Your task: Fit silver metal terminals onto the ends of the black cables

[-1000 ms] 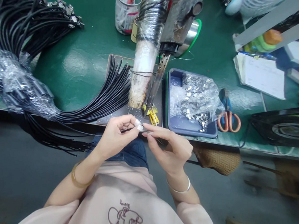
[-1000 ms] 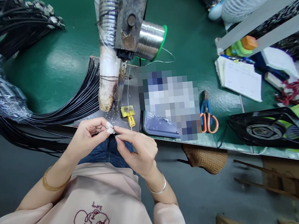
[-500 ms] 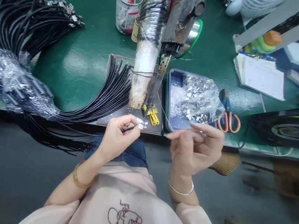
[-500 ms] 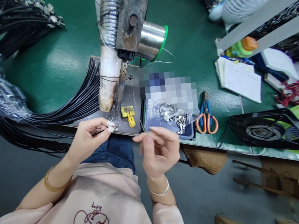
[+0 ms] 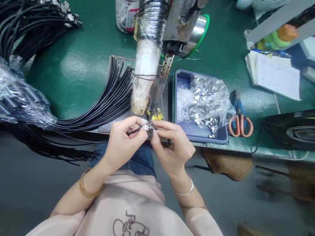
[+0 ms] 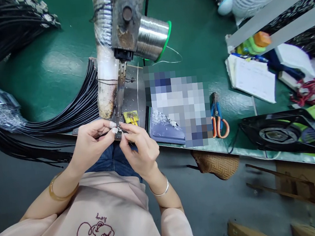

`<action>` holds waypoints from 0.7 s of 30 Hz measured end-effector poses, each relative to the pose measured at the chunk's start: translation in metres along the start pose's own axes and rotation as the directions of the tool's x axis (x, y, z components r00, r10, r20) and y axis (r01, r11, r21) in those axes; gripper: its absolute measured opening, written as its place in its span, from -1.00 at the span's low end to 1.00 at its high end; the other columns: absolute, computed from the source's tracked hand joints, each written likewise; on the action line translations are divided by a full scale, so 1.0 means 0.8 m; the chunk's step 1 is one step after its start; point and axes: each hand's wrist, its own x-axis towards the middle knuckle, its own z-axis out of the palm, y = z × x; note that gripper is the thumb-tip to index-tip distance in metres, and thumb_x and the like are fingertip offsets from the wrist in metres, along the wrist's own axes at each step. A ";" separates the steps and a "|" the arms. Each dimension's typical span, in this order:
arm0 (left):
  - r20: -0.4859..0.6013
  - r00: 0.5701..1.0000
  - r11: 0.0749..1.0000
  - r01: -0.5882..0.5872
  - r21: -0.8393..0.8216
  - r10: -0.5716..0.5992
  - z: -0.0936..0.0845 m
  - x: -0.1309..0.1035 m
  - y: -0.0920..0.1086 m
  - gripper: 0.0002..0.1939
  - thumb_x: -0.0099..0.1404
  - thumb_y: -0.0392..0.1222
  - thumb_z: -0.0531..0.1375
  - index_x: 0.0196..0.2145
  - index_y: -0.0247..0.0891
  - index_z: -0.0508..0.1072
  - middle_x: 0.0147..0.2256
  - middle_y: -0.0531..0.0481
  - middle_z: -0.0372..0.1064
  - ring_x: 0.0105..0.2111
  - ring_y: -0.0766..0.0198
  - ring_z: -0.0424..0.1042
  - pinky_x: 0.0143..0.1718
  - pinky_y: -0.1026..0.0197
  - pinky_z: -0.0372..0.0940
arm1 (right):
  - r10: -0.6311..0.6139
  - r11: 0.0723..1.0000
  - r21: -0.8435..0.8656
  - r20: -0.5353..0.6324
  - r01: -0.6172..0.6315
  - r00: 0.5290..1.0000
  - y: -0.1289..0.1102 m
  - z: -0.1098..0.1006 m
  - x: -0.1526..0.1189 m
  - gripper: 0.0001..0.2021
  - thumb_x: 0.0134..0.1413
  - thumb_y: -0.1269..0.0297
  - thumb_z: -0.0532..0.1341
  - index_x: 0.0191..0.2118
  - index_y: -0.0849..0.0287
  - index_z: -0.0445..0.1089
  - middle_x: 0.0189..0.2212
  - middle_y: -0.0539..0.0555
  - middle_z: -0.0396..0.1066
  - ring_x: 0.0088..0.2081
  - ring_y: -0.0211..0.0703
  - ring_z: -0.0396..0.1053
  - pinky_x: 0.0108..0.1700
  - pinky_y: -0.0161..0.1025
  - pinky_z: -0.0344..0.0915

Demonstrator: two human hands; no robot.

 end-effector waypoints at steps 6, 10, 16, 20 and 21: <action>-0.014 1.000 1.000 -0.006 0.016 0.007 0.001 0.000 0.002 -0.93 0.12 -0.29 0.22 -0.48 -0.30 0.51 -0.65 0.18 0.06 -0.62 0.46 0.01 -0.60 0.36 -0.05 | 0.008 1.000 -0.013 0.002 -0.008 1.000 0.000 0.000 0.002 -0.78 0.16 0.54 0.32 -0.24 0.04 0.38 -0.19 0.07 0.65 -0.19 -0.13 0.64 -0.21 -0.20 0.63; -0.005 1.000 0.999 -0.028 0.026 0.028 0.001 -0.001 0.004 -0.93 0.12 -0.31 0.20 -0.48 -0.30 0.49 -0.65 0.19 0.05 -0.62 0.47 -0.01 -0.60 0.36 -0.06 | 0.008 1.000 -0.005 0.000 -0.008 1.000 -0.002 -0.002 0.003 -0.77 0.12 0.55 0.35 -0.24 0.05 0.40 -0.18 0.06 0.66 -0.19 -0.13 0.64 -0.18 -0.21 0.63; 0.021 0.998 0.997 0.067 -0.045 -0.066 -0.002 0.003 0.007 -0.94 0.08 -0.28 0.21 -0.47 -0.31 0.47 -0.64 0.18 0.06 -0.62 0.47 0.00 -0.61 0.37 -0.05 | -0.050 0.999 -0.015 0.018 0.050 0.999 -0.003 -0.004 0.003 -0.76 0.12 0.56 0.33 -0.27 0.04 0.37 -0.16 0.07 0.66 -0.20 -0.15 0.65 -0.20 -0.25 0.63; 0.070 0.992 0.993 0.104 -0.056 -0.100 -0.005 0.004 0.003 -0.94 0.07 -0.28 0.20 -0.50 -0.32 0.43 -0.65 0.21 0.00 -0.62 0.48 -0.05 -0.61 0.37 -0.08 | -0.117 0.991 -0.062 0.064 0.121 0.991 0.000 -0.007 0.000 -0.78 0.14 0.55 0.33 -0.25 0.07 0.38 -0.18 0.12 0.67 -0.20 -0.14 0.66 -0.19 -0.29 0.61; 0.081 0.992 0.993 0.106 -0.056 -0.102 -0.006 0.003 0.002 -0.94 0.08 -0.28 0.20 -0.50 -0.32 0.43 -0.65 0.21 -0.01 -0.62 0.49 -0.05 -0.61 0.37 -0.08 | -0.135 0.987 -0.076 0.070 0.140 0.988 0.000 -0.008 -0.001 -0.79 0.15 0.54 0.33 -0.23 0.08 0.39 -0.18 0.12 0.67 -0.20 -0.14 0.66 -0.19 -0.28 0.61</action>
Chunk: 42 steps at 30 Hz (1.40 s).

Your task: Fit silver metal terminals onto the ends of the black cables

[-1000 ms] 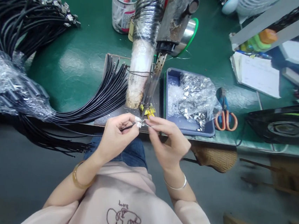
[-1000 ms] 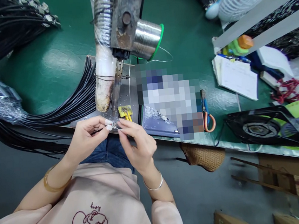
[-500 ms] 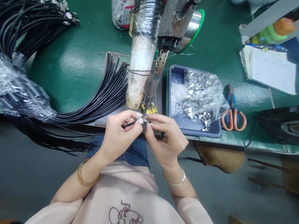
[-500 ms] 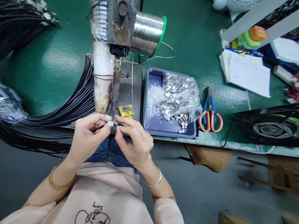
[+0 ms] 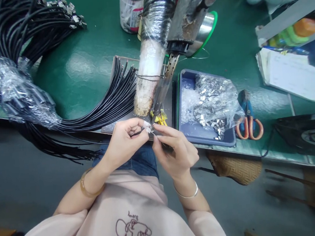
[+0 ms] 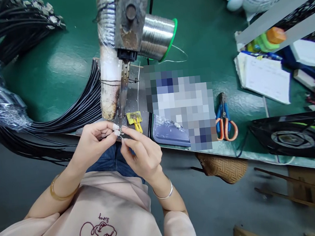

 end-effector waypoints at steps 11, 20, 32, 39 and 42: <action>0.077 0.997 0.997 -0.006 -0.081 0.012 -0.008 -0.011 -0.004 -0.90 0.16 -0.26 0.27 -0.44 -0.35 0.54 -0.48 -0.01 0.48 -0.49 0.39 0.36 -0.41 0.34 0.32 | 0.271 0.954 0.121 0.044 -0.274 0.962 -0.004 -0.011 0.004 -0.85 0.20 0.50 0.32 -0.23 0.06 0.48 -0.37 -0.05 0.56 -0.34 -0.26 0.55 -0.31 -0.33 0.50; 0.104 0.993 0.992 -0.039 -0.123 0.052 -0.009 -0.017 -0.011 -0.94 0.20 -0.28 0.26 -0.41 -0.32 0.48 -0.53 0.07 0.40 -0.52 0.40 0.34 -0.44 0.36 0.31 | 0.315 0.923 0.192 0.116 -0.332 0.942 -0.014 -0.003 0.003 -0.86 0.20 0.51 0.30 -0.32 0.11 0.42 -0.44 -0.07 0.47 -0.43 -0.29 0.50 -0.35 -0.36 0.48; 0.139 0.990 0.992 0.022 -0.123 -0.005 -0.018 -0.014 -0.004 -0.86 0.21 -0.20 0.26 -0.42 -0.35 0.54 -0.58 0.09 0.28 -0.58 0.43 0.18 -0.55 0.36 0.11 | 0.416 0.889 0.279 -0.160 -0.363 0.895 -0.010 -0.018 -0.011 -0.93 0.26 0.40 0.30 -0.17 0.09 0.46 -0.59 -0.18 0.42 -0.67 -0.37 0.38 -0.62 -0.44 0.31; 0.074 0.996 0.986 -0.033 -0.163 0.046 -0.014 -0.010 -0.010 -0.89 0.18 -0.24 0.29 -0.45 -0.33 0.56 -0.51 0.02 0.47 -0.51 0.38 0.39 -0.43 0.36 0.34 | 0.007 0.999 -0.048 -0.003 -0.007 1.000 -0.006 -0.002 -0.005 -0.80 0.17 0.57 0.32 -0.25 0.10 0.39 -0.22 0.10 0.67 -0.22 -0.17 0.66 -0.17 -0.29 0.61; 0.003 0.998 0.990 -0.061 -0.125 0.062 -0.010 -0.009 -0.012 -0.92 0.15 -0.26 0.29 -0.46 -0.32 0.56 -0.49 0.00 0.52 -0.45 0.33 0.48 -0.36 0.34 0.42 | -0.041 0.994 -0.099 0.010 0.042 0.999 -0.004 0.003 -0.005 -0.78 0.16 0.60 0.31 -0.27 0.12 0.36 -0.23 0.14 0.68 -0.23 -0.18 0.66 -0.18 -0.34 0.59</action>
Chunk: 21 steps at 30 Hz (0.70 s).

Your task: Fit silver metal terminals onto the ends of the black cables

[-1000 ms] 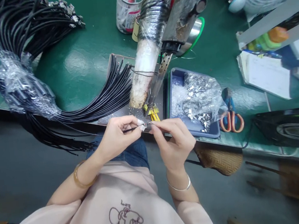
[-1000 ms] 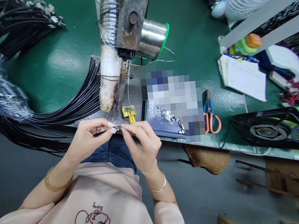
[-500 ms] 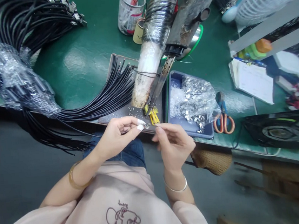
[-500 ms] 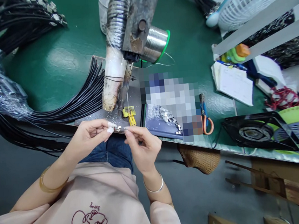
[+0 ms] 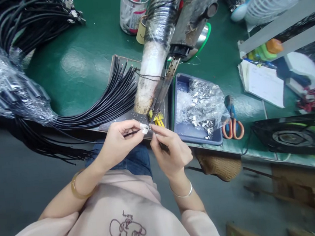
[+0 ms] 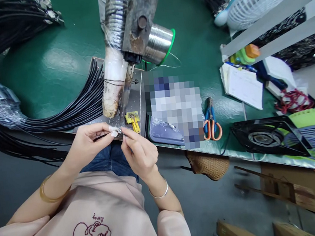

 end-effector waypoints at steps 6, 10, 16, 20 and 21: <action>-0.068 0.997 0.993 -0.034 0.114 0.042 0.005 0.004 0.005 -0.92 0.13 -0.29 0.28 -0.48 -0.32 0.57 -0.49 0.01 0.52 -0.48 0.33 0.48 -0.45 0.38 0.41 | 0.081 0.994 0.074 -0.006 -0.081 0.997 0.003 -0.002 0.006 -0.77 0.11 0.60 0.34 -0.30 0.12 0.36 -0.23 0.12 0.68 -0.24 -0.18 0.67 -0.17 -0.36 0.58; -0.070 0.993 0.983 -0.079 0.168 0.092 0.006 0.008 0.009 -0.92 0.14 -0.31 0.28 -0.48 -0.32 0.59 -0.48 0.01 0.53 -0.53 0.40 0.41 -0.53 0.42 0.33 | 0.141 0.980 0.139 0.011 -0.141 0.990 0.005 -0.004 0.010 -0.79 0.13 0.55 0.34 -0.29 0.08 0.38 -0.20 0.09 0.68 -0.24 -0.13 0.67 -0.20 -0.27 0.60; -0.070 0.988 0.961 -0.119 0.249 0.141 0.007 0.009 0.013 -0.90 0.16 -0.37 0.26 -0.46 -0.32 0.59 -0.49 0.03 0.49 -0.55 0.43 0.34 -0.59 0.45 0.23 | 0.188 0.964 0.185 0.040 -0.192 0.981 0.007 -0.005 0.013 -0.81 0.15 0.53 0.33 -0.29 0.06 0.40 -0.17 0.07 0.67 -0.23 -0.13 0.66 -0.23 -0.23 0.61; -0.066 0.982 0.950 -0.154 0.271 0.178 0.007 0.009 0.016 -0.90 0.18 -0.39 0.25 -0.42 -0.33 0.60 -0.47 0.01 0.51 -0.54 0.43 0.35 -0.60 0.44 0.20 | 0.187 0.963 0.185 0.050 -0.194 0.981 0.007 -0.007 0.017 -0.81 0.15 0.52 0.35 -0.30 0.06 0.41 -0.17 0.07 0.67 -0.21 -0.12 0.66 -0.22 -0.21 0.62; -0.062 0.980 0.947 -0.164 0.278 0.188 0.007 0.009 0.017 -0.90 0.19 -0.39 0.25 -0.42 -0.33 0.60 -0.46 0.01 0.52 -0.54 0.43 0.35 -0.60 0.44 0.20 | 0.188 0.964 0.184 0.051 -0.194 0.981 0.007 -0.007 0.019 -0.81 0.15 0.52 0.35 -0.30 0.06 0.41 -0.17 0.07 0.67 -0.21 -0.12 0.66 -0.22 -0.21 0.62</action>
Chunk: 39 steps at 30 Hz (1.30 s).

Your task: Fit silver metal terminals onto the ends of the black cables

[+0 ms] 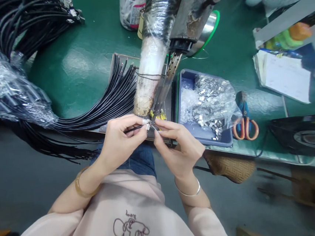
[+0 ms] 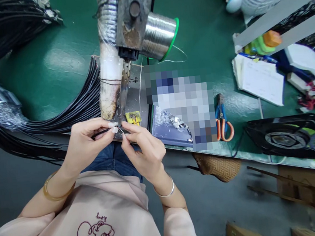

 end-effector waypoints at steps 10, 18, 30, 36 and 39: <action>0.051 0.993 0.974 -0.116 0.196 0.108 -0.008 -0.002 0.004 -0.83 0.22 -0.44 0.22 -0.40 -0.33 0.62 -0.53 0.07 0.42 -0.58 0.45 0.22 -0.58 0.38 0.09 | 0.019 1.000 -0.004 0.072 -0.019 0.997 -0.006 -0.008 0.006 -0.79 0.15 0.55 0.32 -0.32 0.07 0.38 -0.19 0.05 0.67 -0.24 -0.17 0.65 -0.23 -0.26 0.60; 0.069 0.977 0.933 -0.213 0.290 0.202 -0.006 -0.005 0.002 -0.80 0.27 -0.44 0.20 -0.38 -0.29 0.61 -0.55 0.11 0.35 -0.57 0.42 0.17 -0.53 0.33 0.10 | 0.038 0.999 0.007 0.092 -0.039 0.995 -0.004 -0.009 0.005 -0.81 0.18 0.53 0.32 -0.30 0.07 0.41 -0.20 0.03 0.66 -0.20 -0.16 0.65 -0.17 -0.24 0.59; 0.091 0.965 0.886 -0.261 0.382 0.245 -0.008 -0.008 0.007 -0.80 0.31 -0.41 0.18 -0.40 -0.28 0.58 -0.55 0.11 0.33 -0.57 0.40 0.16 -0.51 0.31 0.11 | 0.049 0.999 0.007 0.124 -0.050 0.991 -0.009 -0.013 0.010 -0.83 0.18 0.52 0.31 -0.30 0.06 0.43 -0.19 0.02 0.66 -0.20 -0.17 0.65 -0.15 -0.26 0.58; 0.104 0.961 0.857 -0.276 0.435 0.256 -0.007 -0.012 0.004 -0.81 0.34 -0.39 0.18 -0.31 -0.26 0.60 -0.53 0.10 0.38 -0.56 0.38 0.23 -0.48 0.31 0.16 | 0.061 0.998 0.000 0.139 -0.062 0.988 -0.010 -0.014 0.010 -0.82 0.19 0.52 0.30 -0.32 0.06 0.42 -0.21 0.02 0.67 -0.22 -0.16 0.65 -0.18 -0.26 0.59; 0.106 0.955 0.859 -0.297 0.417 0.278 -0.007 -0.011 0.003 -0.81 0.33 -0.41 0.18 -0.36 -0.27 0.58 -0.54 0.10 0.36 -0.55 0.38 0.25 -0.47 0.31 0.17 | 0.057 0.998 -0.001 0.131 -0.057 0.990 -0.009 -0.014 0.009 -0.82 0.19 0.53 0.31 -0.31 0.06 0.41 -0.22 0.02 0.67 -0.22 -0.15 0.65 -0.19 -0.26 0.59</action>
